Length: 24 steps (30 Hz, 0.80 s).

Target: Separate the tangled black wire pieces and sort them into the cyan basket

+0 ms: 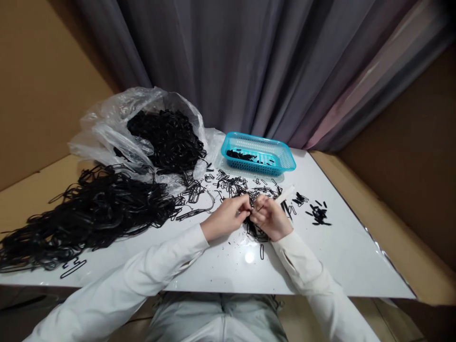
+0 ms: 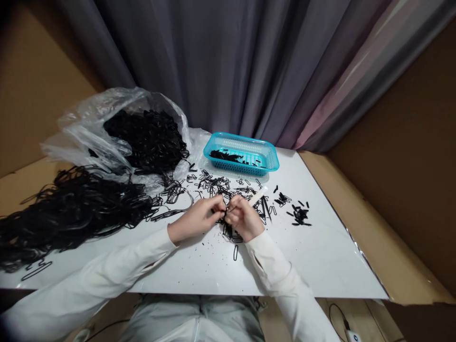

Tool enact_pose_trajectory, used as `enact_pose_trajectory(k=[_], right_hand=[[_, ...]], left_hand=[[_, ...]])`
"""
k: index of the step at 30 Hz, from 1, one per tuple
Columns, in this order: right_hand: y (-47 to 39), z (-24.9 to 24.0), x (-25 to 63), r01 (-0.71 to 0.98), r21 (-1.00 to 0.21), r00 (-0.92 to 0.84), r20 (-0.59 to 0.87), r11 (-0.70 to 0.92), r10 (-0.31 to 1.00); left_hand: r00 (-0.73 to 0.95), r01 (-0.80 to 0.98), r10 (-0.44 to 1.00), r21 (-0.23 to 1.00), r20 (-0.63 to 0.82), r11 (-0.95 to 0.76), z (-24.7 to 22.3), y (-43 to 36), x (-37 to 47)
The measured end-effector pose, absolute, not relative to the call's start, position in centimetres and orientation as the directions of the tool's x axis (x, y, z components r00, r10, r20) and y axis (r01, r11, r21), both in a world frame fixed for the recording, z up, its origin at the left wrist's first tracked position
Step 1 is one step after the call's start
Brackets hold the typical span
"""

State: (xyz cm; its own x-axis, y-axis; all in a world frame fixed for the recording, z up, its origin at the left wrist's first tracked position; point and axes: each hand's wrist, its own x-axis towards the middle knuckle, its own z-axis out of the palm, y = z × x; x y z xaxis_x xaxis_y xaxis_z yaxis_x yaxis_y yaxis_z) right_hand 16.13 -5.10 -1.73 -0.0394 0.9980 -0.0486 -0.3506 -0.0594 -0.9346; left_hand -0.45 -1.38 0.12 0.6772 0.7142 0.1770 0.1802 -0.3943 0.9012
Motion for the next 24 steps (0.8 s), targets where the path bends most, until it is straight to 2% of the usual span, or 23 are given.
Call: enact_pose_trajectory(k=[4, 8, 12, 15, 19, 24], right_hand=[[-5.0, -0.2, 17.8, -0.223, -0.973, 0.13, 0.036, 0.064, 0.991], [-5.2, -0.5, 18.6, 0.08, -0.992, 0.295, 0.112, 0.093, 0.949], [-5.4, -1.2, 18.8, 0.405, -0.913, 0.359, 0.203, 0.044, 0.911], [-5.4, -1.2, 18.7, 0.559, -0.829, 0.35, 0.275, 0.035, 0.895], [-5.3, -0.8, 18.2, 0.653, -0.751, 0.287, 0.365, 0.098, 0.886], [-5.5, -0.7, 17.8, 0.658, -0.739, 0.266, 0.408, 0.144, 0.873]], left_hand=[[0.656, 0.15, 0.743, 0.941, 0.135, -0.304, -0.3, -1.3, 0.0], [0.61, 0.045, 0.784, 0.983, 0.113, -0.176, 0.2, -0.5, 0.1], [0.589, -0.033, 0.803, 0.996, 0.086, -0.083, 0.6, -0.2, 0.0], [0.577, -0.075, 0.812, 0.996, 0.085, -0.051, 0.7, -0.2, 0.0], [0.562, -0.099, 0.824, 0.995, 0.07, -0.017, 0.9, -0.4, 0.0], [0.554, -0.108, 0.832, 0.993, 0.029, 0.037, 1.0, -0.5, 0.0]])
